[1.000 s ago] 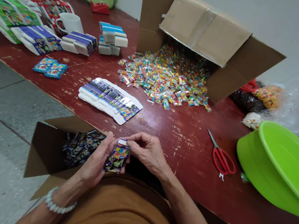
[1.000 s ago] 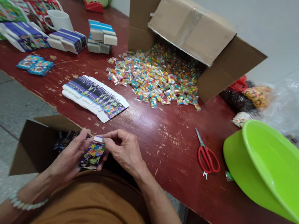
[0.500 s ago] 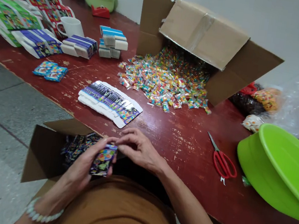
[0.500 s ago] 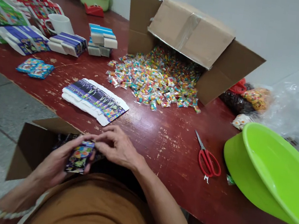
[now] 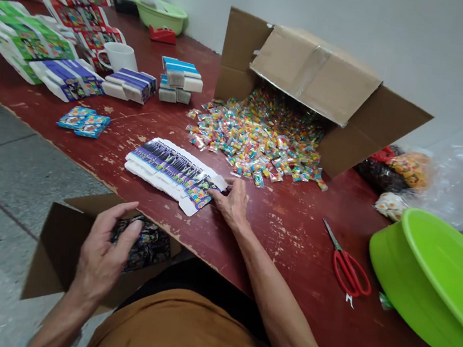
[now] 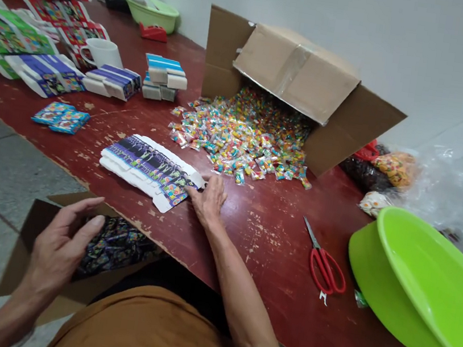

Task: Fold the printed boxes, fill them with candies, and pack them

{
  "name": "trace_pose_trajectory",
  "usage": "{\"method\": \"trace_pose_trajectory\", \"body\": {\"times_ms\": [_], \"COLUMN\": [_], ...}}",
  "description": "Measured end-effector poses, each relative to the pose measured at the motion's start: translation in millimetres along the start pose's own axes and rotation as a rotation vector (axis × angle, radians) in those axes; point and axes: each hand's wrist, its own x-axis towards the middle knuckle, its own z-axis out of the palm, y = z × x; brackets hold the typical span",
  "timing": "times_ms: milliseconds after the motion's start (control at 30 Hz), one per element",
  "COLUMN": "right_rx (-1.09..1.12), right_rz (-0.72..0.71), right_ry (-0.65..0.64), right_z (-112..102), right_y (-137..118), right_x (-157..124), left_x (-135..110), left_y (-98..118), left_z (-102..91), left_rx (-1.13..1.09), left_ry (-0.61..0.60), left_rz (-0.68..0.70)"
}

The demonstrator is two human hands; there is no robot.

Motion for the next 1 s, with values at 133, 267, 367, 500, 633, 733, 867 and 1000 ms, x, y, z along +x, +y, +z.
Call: {"method": "trace_pose_trajectory", "body": {"times_ms": [133,267,367,500,633,733,867,1000], "right_rx": [0.34,0.636,0.813,0.894,0.992,1.074,1.022,0.76], "right_rz": [0.074,0.047,0.014,-0.004,0.062,0.158,0.181,-0.003], "right_ry": [-0.048,-0.238,-0.396,-0.496,-0.547,-0.604,-0.599,-0.441], "right_z": [-19.1,-47.0,-58.9,-61.8,-63.7,-64.4,-58.8,-57.6], "right_y": [0.8,-12.1,-24.2,-30.6,-30.2,-30.5,-27.3,-24.6], "right_x": [-5.5,-31.4,-54.0,-70.1,-80.7,-92.4,-104.2,-106.6], "left_x": [-1.2,3.5,-0.4,-14.1,-23.5,-25.9,-30.0,-32.6], "left_y": [34.1,52.3,58.8,58.0,53.3,54.1,57.8,57.3], "left_z": [21.6,29.9,39.2,53.6,60.6,62.1,64.8,66.3], "left_rx": [0.107,-0.305,-0.615,-0.816,-0.82,-0.767,-0.718,-0.657], "left_ry": [-0.007,-0.296,-0.778,-1.106,-1.022,-0.915,-0.727,-0.685], "left_rz": [0.172,-0.048,-0.397,-0.555,-0.469,-0.417,-0.46,-0.521]}}
